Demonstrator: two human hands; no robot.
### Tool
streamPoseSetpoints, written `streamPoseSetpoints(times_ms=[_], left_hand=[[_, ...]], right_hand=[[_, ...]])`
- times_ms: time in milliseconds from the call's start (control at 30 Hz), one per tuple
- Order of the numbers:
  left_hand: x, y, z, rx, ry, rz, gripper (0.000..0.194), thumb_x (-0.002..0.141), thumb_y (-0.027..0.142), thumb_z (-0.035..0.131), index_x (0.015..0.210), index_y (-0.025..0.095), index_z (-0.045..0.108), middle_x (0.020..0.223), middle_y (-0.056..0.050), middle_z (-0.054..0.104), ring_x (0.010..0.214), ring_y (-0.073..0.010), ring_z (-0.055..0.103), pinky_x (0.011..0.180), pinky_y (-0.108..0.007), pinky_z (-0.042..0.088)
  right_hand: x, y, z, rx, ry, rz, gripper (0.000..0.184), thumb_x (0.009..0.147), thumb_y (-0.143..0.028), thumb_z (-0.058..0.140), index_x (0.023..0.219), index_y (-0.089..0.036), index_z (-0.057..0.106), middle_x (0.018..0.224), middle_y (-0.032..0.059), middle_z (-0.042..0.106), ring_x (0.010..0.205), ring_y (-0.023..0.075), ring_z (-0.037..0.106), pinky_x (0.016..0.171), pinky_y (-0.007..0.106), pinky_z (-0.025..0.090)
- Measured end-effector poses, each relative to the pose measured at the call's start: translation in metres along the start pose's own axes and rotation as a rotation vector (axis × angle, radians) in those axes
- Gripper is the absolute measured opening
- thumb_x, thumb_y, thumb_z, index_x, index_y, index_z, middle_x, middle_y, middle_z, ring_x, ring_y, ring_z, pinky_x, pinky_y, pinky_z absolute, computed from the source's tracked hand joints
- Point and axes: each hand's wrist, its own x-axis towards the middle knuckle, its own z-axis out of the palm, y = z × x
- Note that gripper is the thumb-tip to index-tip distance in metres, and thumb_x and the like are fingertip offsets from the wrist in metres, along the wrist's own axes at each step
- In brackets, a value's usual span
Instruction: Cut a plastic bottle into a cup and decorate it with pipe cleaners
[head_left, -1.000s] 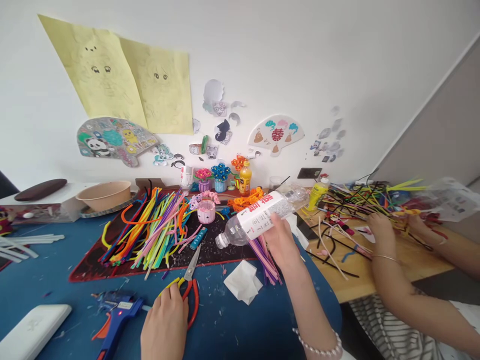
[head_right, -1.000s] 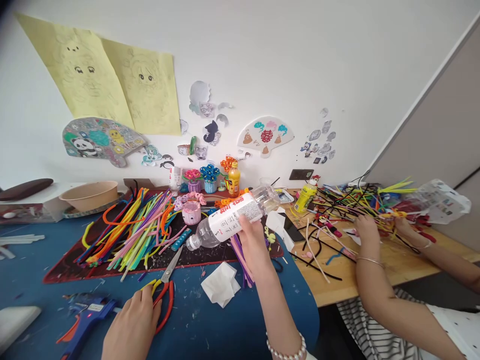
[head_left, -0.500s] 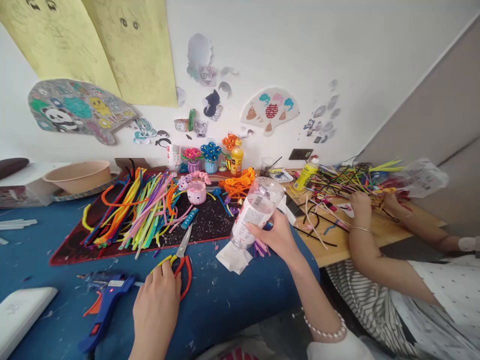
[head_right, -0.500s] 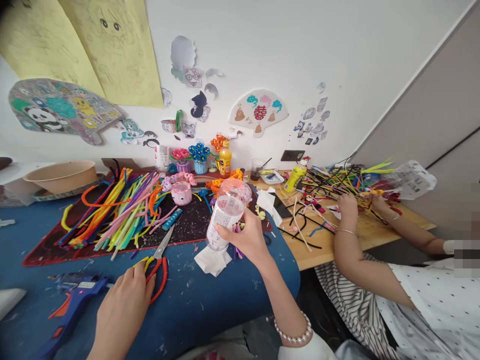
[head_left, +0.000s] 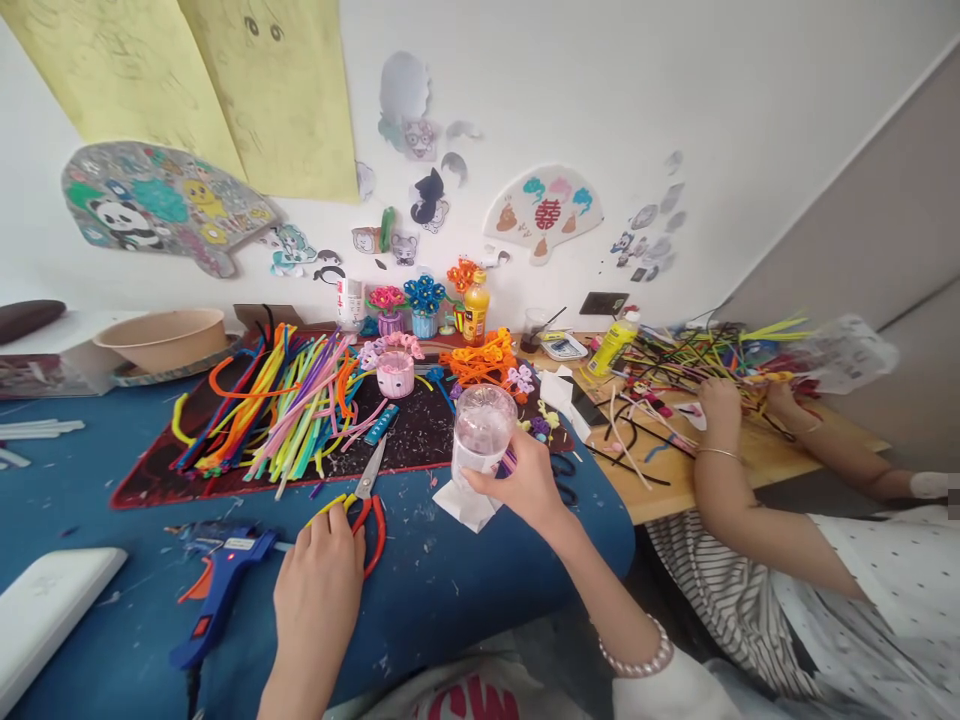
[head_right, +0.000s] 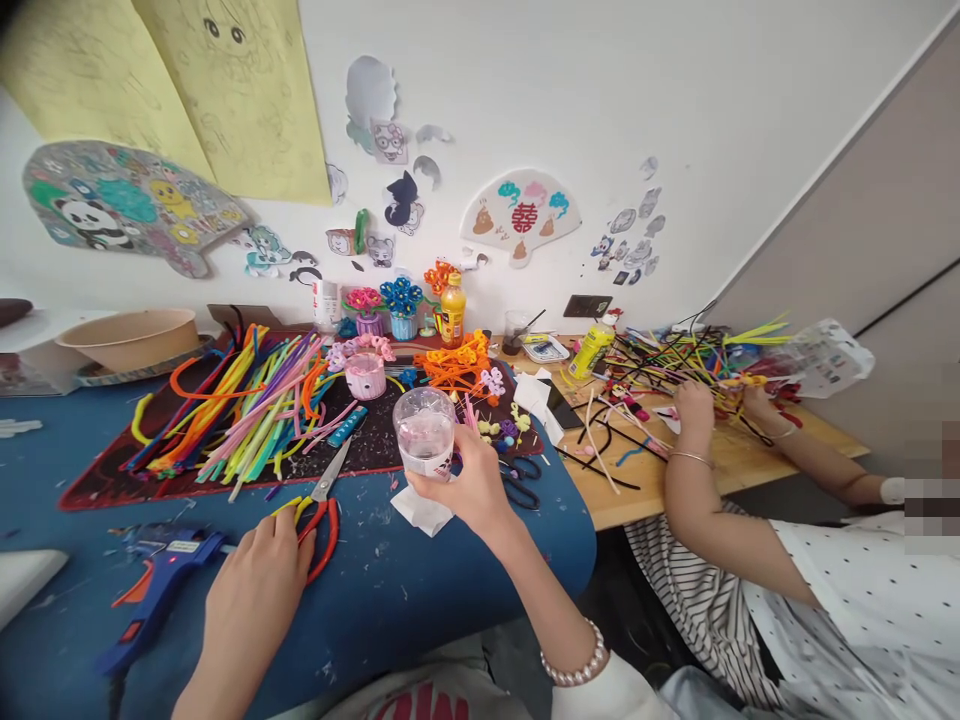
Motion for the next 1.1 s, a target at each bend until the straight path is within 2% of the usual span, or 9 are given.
streamPoseSetpoints(times_ms=[133, 300, 367, 533, 600, 800, 867, 1033, 1100], left_hand=[[-0.001, 0.000, -0.001, 0.001, -0.005, -0.006, 0.030, 0.099, 0.023, 0.032, 0.102, 0.010, 0.059, 0.086, -0.013, 0.066, 0.087, -0.0300, 0.066, 0.072, -0.037, 0.048], [-0.001, 0.000, 0.000, 0.001, -0.005, -0.017, 0.030, 0.098, 0.023, 0.032, 0.104, 0.011, 0.059, 0.088, -0.013, 0.066, 0.088, -0.0294, 0.066, 0.073, -0.036, 0.047], [0.000, 0.001, 0.001, -0.001, -0.003, -0.017, 0.030, 0.098, 0.023, 0.033, 0.104, 0.010, 0.059, 0.088, -0.013, 0.066, 0.088, -0.0293, 0.066, 0.073, -0.036, 0.047], [-0.001, 0.000, 0.001, -0.005, 0.001, -0.011, 0.030, 0.098, 0.024, 0.033, 0.102, 0.011, 0.059, 0.088, -0.013, 0.066, 0.089, -0.0301, 0.066, 0.074, -0.037, 0.047], [-0.001, 0.000, 0.001, -0.004, 0.001, -0.011, 0.030, 0.098, 0.024, 0.033, 0.101, 0.011, 0.059, 0.088, -0.013, 0.066, 0.089, -0.0303, 0.066, 0.073, -0.037, 0.047], [0.000, 0.000, 0.000, -0.002, 0.007, -0.006, 0.030, 0.098, 0.024, 0.032, 0.104, 0.010, 0.059, 0.090, -0.013, 0.066, 0.089, -0.0298, 0.065, 0.073, -0.036, 0.046], [0.000, 0.001, 0.001, -0.002, 0.009, -0.004, 0.030, 0.098, 0.024, 0.032, 0.104, 0.010, 0.059, 0.090, -0.013, 0.066, 0.089, -0.0296, 0.065, 0.073, -0.036, 0.046], [0.000, 0.000, 0.004, -0.002, 0.013, -0.010, 0.029, 0.099, 0.024, 0.034, 0.104, 0.011, 0.059, 0.089, -0.012, 0.065, 0.090, -0.0297, 0.065, 0.074, -0.037, 0.046], [0.000, 0.000, 0.006, -0.003, 0.013, -0.015, 0.028, 0.098, 0.023, 0.035, 0.103, 0.011, 0.059, 0.090, -0.012, 0.065, 0.090, -0.0299, 0.065, 0.074, -0.037, 0.046]], right_hand=[[0.004, -0.003, -0.017, -0.009, 0.034, 0.014, 0.033, 0.064, -0.035, 0.082, 0.091, -0.021, 0.069, 0.084, 0.0039, 0.075, 0.074, 0.0246, 0.068, 0.068, 0.034, 0.054], [0.006, -0.010, -0.037, -0.058, 0.215, 0.008, 0.039, 0.062, -0.038, 0.084, 0.093, -0.019, 0.070, 0.088, 0.0077, 0.075, 0.080, 0.0283, 0.068, 0.072, 0.038, 0.055], [0.001, -0.009, -0.029, -0.058, 0.222, -0.005, 0.038, 0.060, -0.036, 0.084, 0.091, -0.020, 0.070, 0.086, 0.0072, 0.075, 0.080, 0.0286, 0.068, 0.072, 0.038, 0.055], [-0.011, 0.000, 0.003, -0.010, 0.094, 0.018, 0.032, 0.060, -0.034, 0.081, 0.087, -0.021, 0.070, 0.076, 0.0031, 0.075, 0.065, 0.0231, 0.068, 0.061, 0.032, 0.055], [-0.010, 0.000, 0.002, -0.028, 0.114, 0.028, 0.032, 0.060, -0.035, 0.081, 0.086, -0.021, 0.069, 0.076, 0.0034, 0.075, 0.064, 0.0232, 0.067, 0.062, 0.032, 0.055], [-0.005, -0.013, -0.028, -0.080, 0.295, 0.054, 0.034, 0.063, -0.040, 0.079, 0.089, -0.020, 0.070, 0.083, 0.0091, 0.076, 0.077, 0.0296, 0.070, 0.074, 0.040, 0.056], [-0.011, -0.012, -0.025, -0.117, 0.316, 0.022, 0.031, 0.062, -0.040, 0.079, 0.084, -0.021, 0.070, 0.080, 0.0093, 0.076, 0.074, 0.0299, 0.070, 0.073, 0.040, 0.056], [-0.028, 0.011, 0.006, -0.173, 0.257, -0.039, 0.025, 0.058, -0.039, 0.077, 0.074, -0.023, 0.066, 0.067, 0.0044, 0.074, 0.058, 0.0250, 0.068, 0.058, 0.034, 0.057], [-0.028, 0.020, 0.007, -0.182, 0.283, -0.038, 0.025, 0.060, -0.039, 0.075, 0.074, -0.021, 0.066, 0.065, 0.0048, 0.073, 0.053, 0.0239, 0.067, 0.054, 0.033, 0.057]])
